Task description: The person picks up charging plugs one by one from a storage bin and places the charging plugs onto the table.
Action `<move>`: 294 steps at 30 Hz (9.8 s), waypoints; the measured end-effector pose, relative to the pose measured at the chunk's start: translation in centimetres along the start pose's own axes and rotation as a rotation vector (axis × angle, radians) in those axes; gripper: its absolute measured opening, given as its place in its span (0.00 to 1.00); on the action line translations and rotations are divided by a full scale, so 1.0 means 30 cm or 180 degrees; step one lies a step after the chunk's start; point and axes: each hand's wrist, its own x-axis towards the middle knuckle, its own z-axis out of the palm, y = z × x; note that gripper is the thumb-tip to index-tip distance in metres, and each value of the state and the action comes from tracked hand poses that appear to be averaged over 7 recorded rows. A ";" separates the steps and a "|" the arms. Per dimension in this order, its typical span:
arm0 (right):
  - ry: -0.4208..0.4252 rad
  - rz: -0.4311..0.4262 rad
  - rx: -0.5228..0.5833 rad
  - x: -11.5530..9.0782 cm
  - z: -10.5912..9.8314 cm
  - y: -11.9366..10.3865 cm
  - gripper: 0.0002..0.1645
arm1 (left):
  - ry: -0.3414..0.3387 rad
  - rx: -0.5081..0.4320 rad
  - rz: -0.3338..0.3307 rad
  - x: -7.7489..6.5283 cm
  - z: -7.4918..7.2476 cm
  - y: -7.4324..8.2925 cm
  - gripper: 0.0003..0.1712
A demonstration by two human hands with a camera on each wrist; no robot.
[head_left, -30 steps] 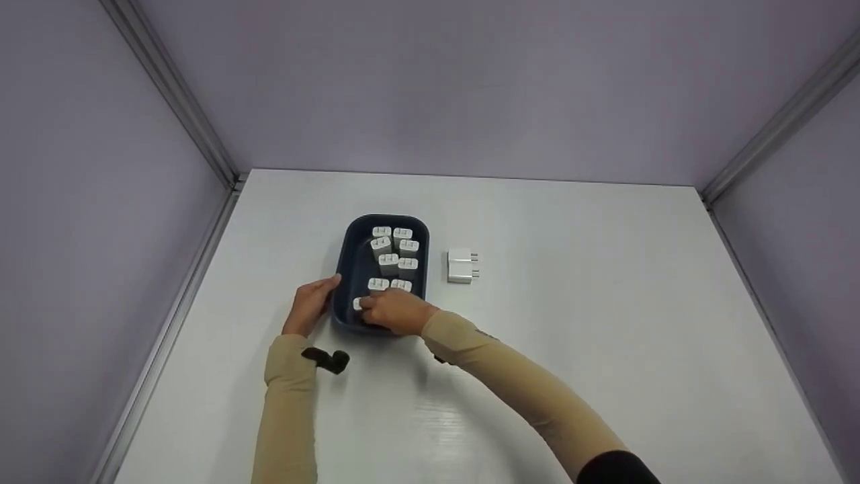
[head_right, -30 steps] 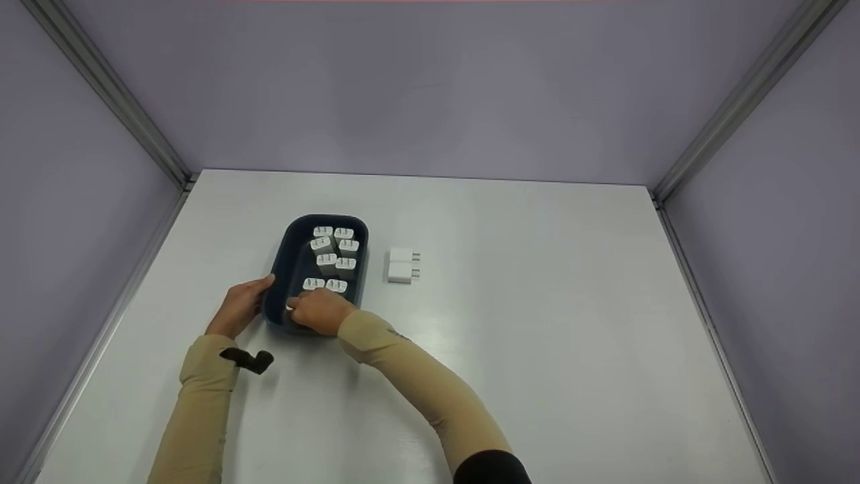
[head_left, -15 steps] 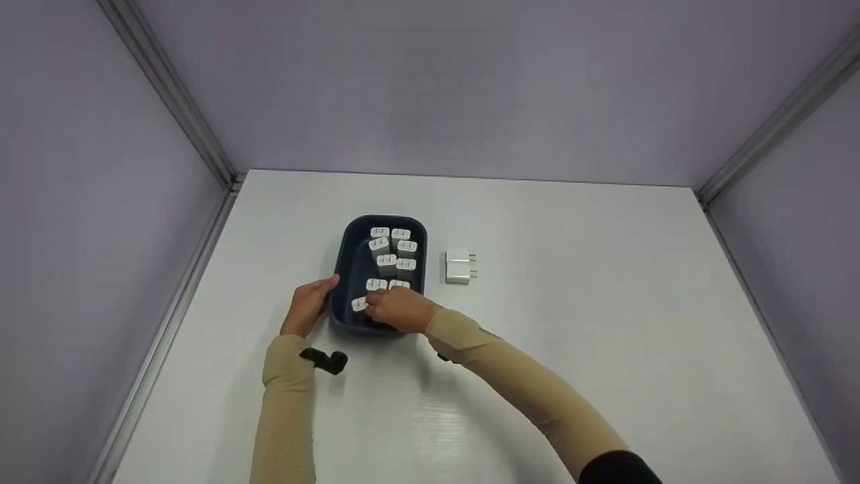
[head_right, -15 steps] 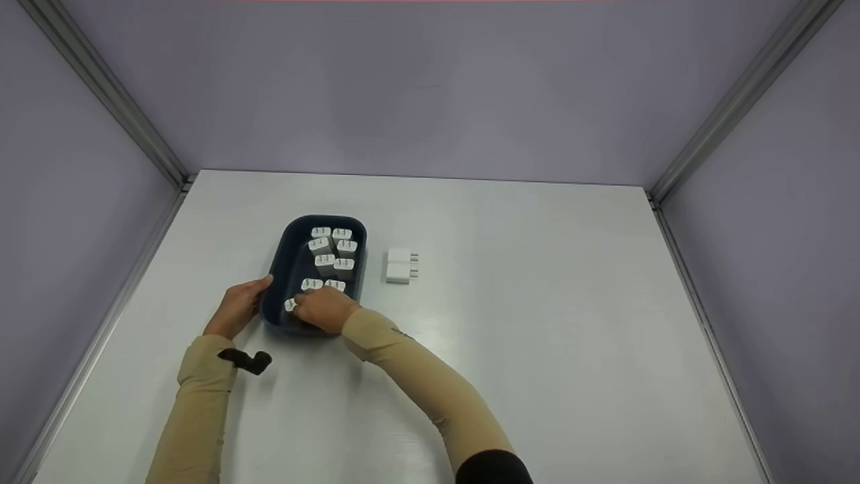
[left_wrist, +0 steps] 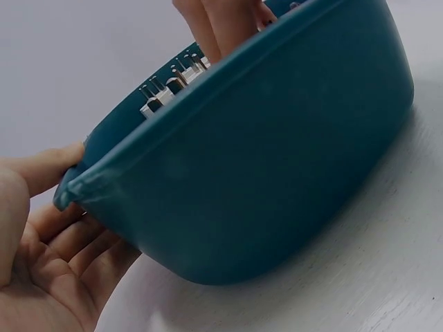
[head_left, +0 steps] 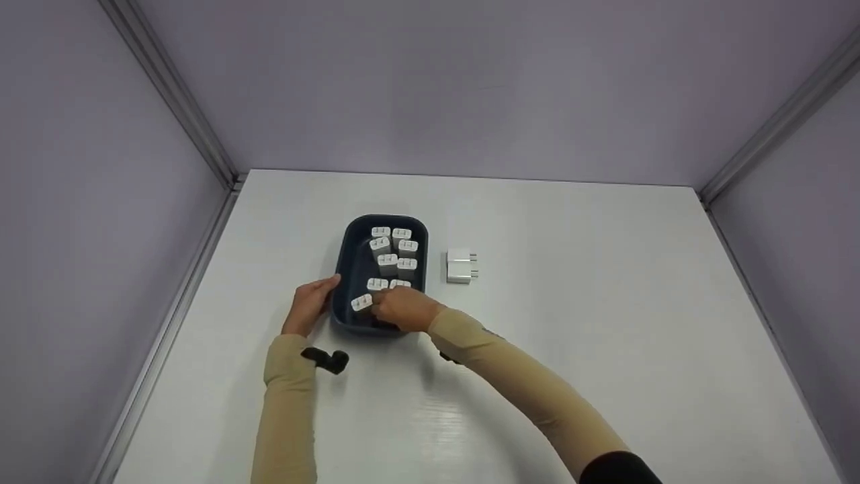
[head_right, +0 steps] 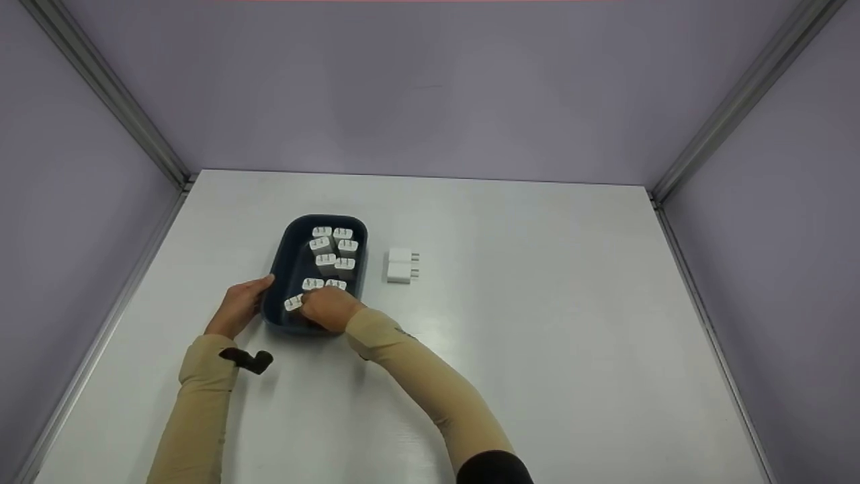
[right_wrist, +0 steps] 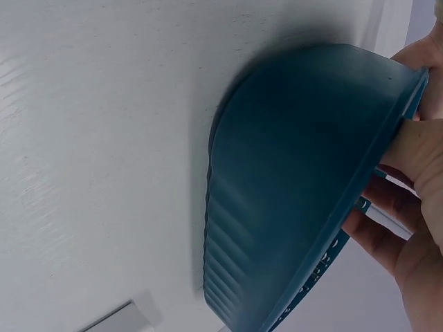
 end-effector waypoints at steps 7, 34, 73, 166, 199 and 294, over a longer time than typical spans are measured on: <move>0.0272 0.0126 0.0529 -0.016 0.004 0.025 0.06 | -0.0015 -0.0051 -0.0127 -0.005 -0.003 0.005 0.32; 0.0890 0.0751 0.0927 -0.093 -0.027 0.065 0.14 | 0.0035 0.0027 -0.0025 -0.015 -0.030 0.004 0.31; 0.1114 0.1480 0.1255 -0.291 0.021 0.188 0.23 | 0.0085 0.0059 -0.0084 -0.006 -0.031 0.002 0.31; 0.0969 0.2752 0.2360 -0.374 0.235 0.198 0.17 | 0.0068 0.0101 -0.0165 -0.008 -0.026 0.008 0.31; 0.1783 0.2338 0.1549 -0.335 0.210 0.106 0.13 | 0.0082 0.0019 -0.0105 -0.008 -0.025 -0.010 0.32; 0.0927 0.2296 0.1236 0.011 0.058 0.010 0.16 | 0.0039 -0.0050 -0.0014 -0.009 -0.024 -0.001 0.33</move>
